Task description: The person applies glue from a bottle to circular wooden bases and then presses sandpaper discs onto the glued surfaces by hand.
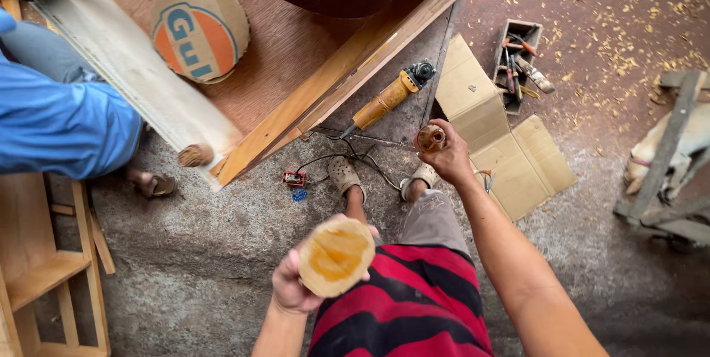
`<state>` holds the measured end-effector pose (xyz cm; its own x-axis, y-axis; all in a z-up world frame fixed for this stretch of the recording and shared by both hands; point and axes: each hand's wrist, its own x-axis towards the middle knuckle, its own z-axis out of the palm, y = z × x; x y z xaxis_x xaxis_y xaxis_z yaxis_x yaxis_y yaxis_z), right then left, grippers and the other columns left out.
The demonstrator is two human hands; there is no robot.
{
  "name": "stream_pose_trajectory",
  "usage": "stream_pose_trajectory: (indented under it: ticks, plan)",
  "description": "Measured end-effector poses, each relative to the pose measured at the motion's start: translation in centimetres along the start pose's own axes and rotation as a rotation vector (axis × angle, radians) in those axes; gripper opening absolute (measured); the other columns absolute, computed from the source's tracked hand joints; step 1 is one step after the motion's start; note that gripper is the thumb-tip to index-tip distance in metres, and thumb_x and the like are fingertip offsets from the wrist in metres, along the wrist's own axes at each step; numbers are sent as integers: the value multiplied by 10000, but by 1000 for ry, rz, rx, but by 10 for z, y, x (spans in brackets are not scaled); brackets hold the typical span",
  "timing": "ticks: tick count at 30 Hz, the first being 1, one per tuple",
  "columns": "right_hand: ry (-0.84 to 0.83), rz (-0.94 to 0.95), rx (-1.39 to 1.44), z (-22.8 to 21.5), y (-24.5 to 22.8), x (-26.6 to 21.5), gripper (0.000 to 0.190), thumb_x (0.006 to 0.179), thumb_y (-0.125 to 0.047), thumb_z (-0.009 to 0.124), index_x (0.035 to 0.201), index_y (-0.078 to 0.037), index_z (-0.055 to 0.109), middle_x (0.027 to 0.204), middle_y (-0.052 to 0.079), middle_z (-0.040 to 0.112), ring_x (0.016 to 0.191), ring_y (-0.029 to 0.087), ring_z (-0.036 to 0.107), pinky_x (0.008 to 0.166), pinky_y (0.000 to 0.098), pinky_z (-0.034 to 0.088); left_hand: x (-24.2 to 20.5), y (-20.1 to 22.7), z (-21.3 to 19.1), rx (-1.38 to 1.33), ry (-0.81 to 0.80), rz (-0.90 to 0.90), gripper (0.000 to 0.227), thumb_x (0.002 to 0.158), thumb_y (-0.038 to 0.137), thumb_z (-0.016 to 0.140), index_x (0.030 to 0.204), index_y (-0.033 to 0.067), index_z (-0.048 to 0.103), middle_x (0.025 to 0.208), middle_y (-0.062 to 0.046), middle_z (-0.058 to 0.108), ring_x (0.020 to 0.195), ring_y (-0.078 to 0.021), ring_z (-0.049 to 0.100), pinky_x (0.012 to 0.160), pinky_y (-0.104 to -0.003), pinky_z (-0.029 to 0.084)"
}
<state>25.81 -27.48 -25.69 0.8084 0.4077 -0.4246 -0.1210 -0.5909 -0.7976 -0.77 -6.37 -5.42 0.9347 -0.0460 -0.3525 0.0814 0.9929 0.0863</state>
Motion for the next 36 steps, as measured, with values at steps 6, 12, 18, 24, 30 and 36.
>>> stream_pose_trajectory:
  ticks: [6,12,18,24,30,36]
  plan:
    - [20,-272,-149,23,65,53,696,619,-62,889,1258,-105,617,1227,168,668,1117,313,661,915,395,545,11,-33,-17,846,376,66,929,872,525,716,1545,-57,449,1521,-225,568,1423,-282,544,1182,-349,406]
    - [-68,-352,-80,47,99,93,682,694,-14,850,1325,-119,612,1362,151,652,1239,302,658,1036,380,545,-3,-83,-51,867,568,50,884,844,423,727,1543,-39,446,1425,-192,615,1248,-243,609,1038,-353,490]
    - [-113,-365,-89,51,94,101,801,581,-65,916,1316,-124,602,1350,158,638,1228,340,640,1036,379,522,-6,-114,-61,581,623,224,889,857,410,743,1540,-50,407,1490,-182,552,1334,-250,573,1067,-380,485]
    - [-137,-480,-373,36,104,104,966,687,-133,884,1536,-16,438,1464,243,543,1352,396,522,1112,439,434,-16,-117,-54,255,427,383,871,885,496,727,1525,-4,414,1457,-185,557,1247,-286,599,985,-474,544]
    - [-354,220,-263,-71,-13,63,482,843,-261,817,1217,22,707,1029,194,779,840,275,742,717,411,589,-23,-83,-42,58,175,576,897,988,615,629,1528,-83,469,1480,-234,568,1247,-336,612,1028,-465,537]
    - [-140,-498,-202,-102,-286,-31,304,919,-274,741,1094,-26,726,931,105,780,815,176,731,732,329,598,-29,-20,-41,11,166,527,872,883,631,601,1469,-4,479,1442,-227,585,1201,-350,637,963,-520,563]
